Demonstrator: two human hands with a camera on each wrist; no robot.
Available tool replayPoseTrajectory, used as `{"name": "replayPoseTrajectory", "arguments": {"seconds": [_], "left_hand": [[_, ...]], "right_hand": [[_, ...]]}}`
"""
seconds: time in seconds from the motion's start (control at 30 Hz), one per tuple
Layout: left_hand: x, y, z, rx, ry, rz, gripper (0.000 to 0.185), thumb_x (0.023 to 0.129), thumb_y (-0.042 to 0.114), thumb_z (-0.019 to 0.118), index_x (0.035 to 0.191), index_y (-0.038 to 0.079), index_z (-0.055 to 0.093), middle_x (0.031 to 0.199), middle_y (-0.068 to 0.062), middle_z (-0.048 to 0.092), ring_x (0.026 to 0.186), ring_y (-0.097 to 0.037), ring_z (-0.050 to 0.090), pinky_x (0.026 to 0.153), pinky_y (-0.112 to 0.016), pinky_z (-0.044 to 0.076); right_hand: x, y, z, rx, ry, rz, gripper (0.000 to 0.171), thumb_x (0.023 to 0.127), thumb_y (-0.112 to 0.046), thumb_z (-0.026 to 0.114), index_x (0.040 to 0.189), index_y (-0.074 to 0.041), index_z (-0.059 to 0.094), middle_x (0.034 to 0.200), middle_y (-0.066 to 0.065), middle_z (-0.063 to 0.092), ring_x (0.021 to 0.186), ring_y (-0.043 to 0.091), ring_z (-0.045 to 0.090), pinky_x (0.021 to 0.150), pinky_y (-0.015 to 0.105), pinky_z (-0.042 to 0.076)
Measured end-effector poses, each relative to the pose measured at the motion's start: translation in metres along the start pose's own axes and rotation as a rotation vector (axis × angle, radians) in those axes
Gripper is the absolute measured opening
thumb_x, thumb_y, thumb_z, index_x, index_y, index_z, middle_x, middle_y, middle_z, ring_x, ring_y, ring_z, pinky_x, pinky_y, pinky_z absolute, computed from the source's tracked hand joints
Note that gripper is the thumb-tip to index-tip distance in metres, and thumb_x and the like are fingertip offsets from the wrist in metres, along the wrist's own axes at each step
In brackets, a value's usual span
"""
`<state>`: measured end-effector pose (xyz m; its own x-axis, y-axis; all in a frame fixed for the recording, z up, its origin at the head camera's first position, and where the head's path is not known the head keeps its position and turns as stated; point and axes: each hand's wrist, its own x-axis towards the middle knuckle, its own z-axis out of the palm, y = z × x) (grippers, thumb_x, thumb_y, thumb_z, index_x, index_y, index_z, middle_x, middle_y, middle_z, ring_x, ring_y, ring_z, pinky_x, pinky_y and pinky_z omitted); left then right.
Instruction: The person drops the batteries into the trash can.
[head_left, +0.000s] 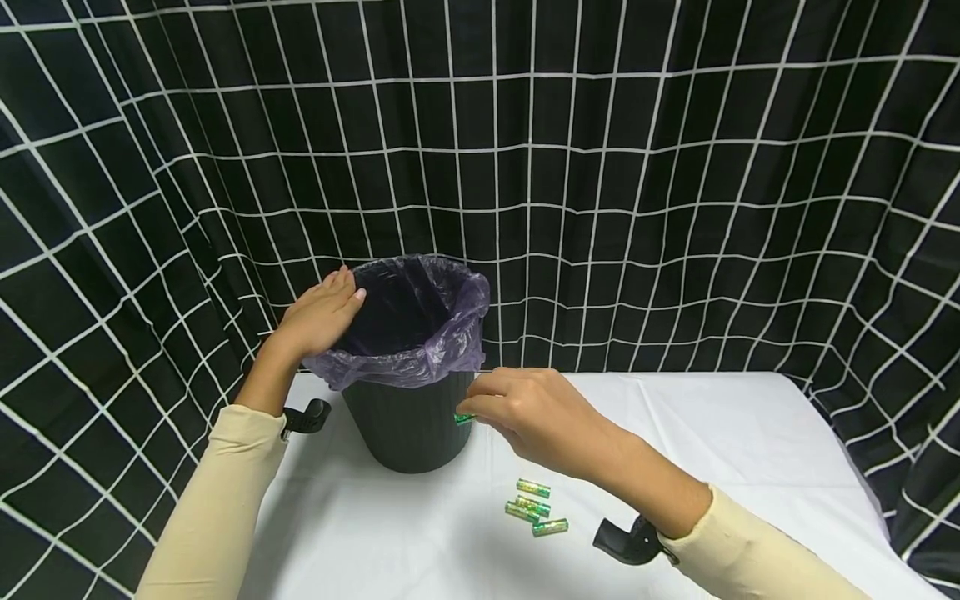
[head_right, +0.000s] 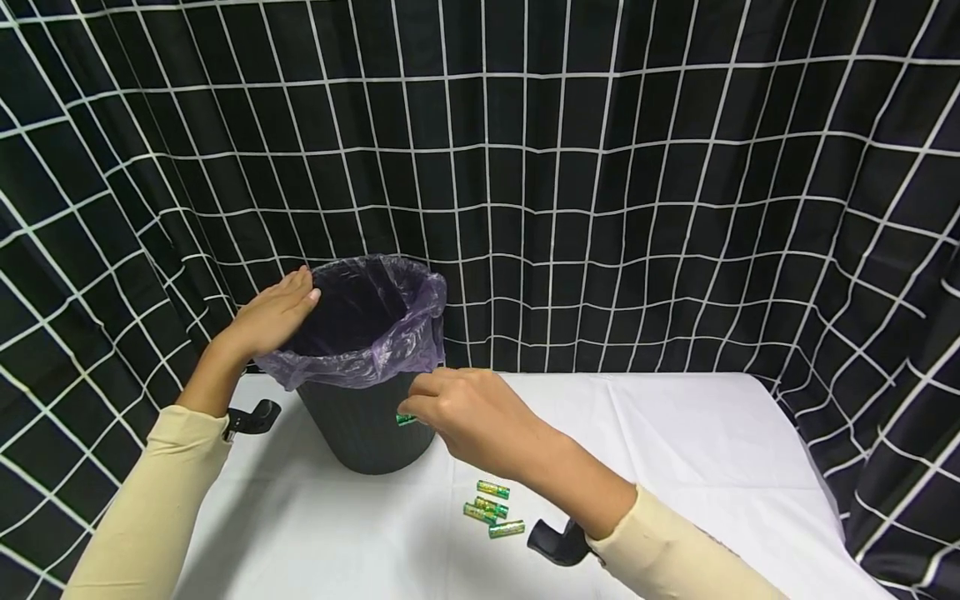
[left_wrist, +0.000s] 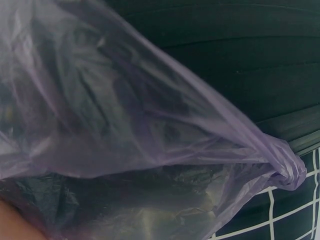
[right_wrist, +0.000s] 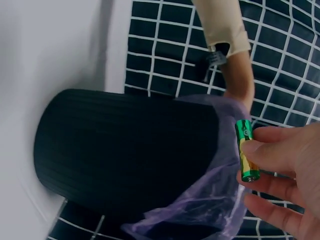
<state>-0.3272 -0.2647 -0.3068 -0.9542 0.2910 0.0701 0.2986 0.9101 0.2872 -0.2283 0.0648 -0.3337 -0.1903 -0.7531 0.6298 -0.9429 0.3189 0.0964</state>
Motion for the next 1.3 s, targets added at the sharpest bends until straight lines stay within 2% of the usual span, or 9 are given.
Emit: {"name": "replayPoseTrajectory", "arguments": {"seconds": [0.13,0.3,0.47,0.6,0.93,1.3], "left_hand": [[0.000,-0.001,0.000,-0.007,0.005,-0.004,0.066,0.112,0.035,0.015,0.156,-0.013,0.007,0.166,-0.028,0.001,0.154,-0.041,-0.001,0.125,-0.051,0.002],[0.003,-0.003,0.002,0.003,0.012,0.002,0.066,0.112,0.036,0.014,0.155,-0.013,0.008,0.166,-0.028,0.002,0.154,-0.041,0.000,0.125,-0.050,0.003],[0.003,-0.002,0.004,0.010,0.015,0.007,0.066,0.112,0.036,0.015,0.155,-0.013,0.009,0.166,-0.029,0.003,0.154,-0.042,0.002,0.125,-0.050,0.005],[0.002,-0.002,0.003,0.006,0.013,-0.003,0.066,0.112,0.036,0.015,0.156,-0.013,0.009,0.166,-0.028,0.003,0.155,-0.041,0.001,0.125,-0.050,0.004],[0.003,-0.004,0.002,0.028,0.018,-0.010,0.065,0.112,0.036,0.015,0.156,-0.011,0.009,0.166,-0.027,0.004,0.155,-0.039,0.002,0.125,-0.049,0.004],[0.005,-0.004,0.001,0.036,0.007,-0.015,0.065,0.112,0.036,0.014,0.157,-0.012,0.008,0.166,-0.027,0.003,0.155,-0.040,0.001,0.125,-0.049,0.004]], "right_hand": [[0.014,0.003,-0.005,-0.003,0.016,-0.021,0.013,0.084,-0.004,0.082,0.095,-0.011,0.079,0.089,-0.006,0.072,0.081,0.008,0.069,0.068,0.018,0.055],[0.029,0.009,-0.012,-0.013,0.035,-0.024,0.013,0.085,-0.007,0.082,0.097,-0.012,0.080,0.094,-0.006,0.074,0.086,0.009,0.071,0.069,0.020,0.057],[0.044,0.014,-0.017,-0.021,0.028,-0.018,0.015,0.086,-0.002,0.080,0.098,-0.012,0.080,0.096,-0.005,0.074,0.086,0.011,0.071,0.069,0.022,0.058],[0.056,0.019,-0.016,-0.042,0.024,-0.023,0.019,0.083,0.002,0.081,0.097,-0.011,0.080,0.095,-0.003,0.074,0.085,0.012,0.071,0.068,0.022,0.057],[0.083,0.033,-0.005,-0.063,0.009,-0.002,0.022,0.083,0.004,0.080,0.098,-0.013,0.081,0.097,-0.004,0.073,0.089,0.013,0.070,0.068,0.024,0.057],[0.093,0.052,0.017,-0.063,-0.032,0.080,0.021,0.083,0.002,0.081,0.099,-0.012,0.081,0.099,-0.002,0.075,0.092,0.016,0.071,0.072,0.028,0.059]]}}
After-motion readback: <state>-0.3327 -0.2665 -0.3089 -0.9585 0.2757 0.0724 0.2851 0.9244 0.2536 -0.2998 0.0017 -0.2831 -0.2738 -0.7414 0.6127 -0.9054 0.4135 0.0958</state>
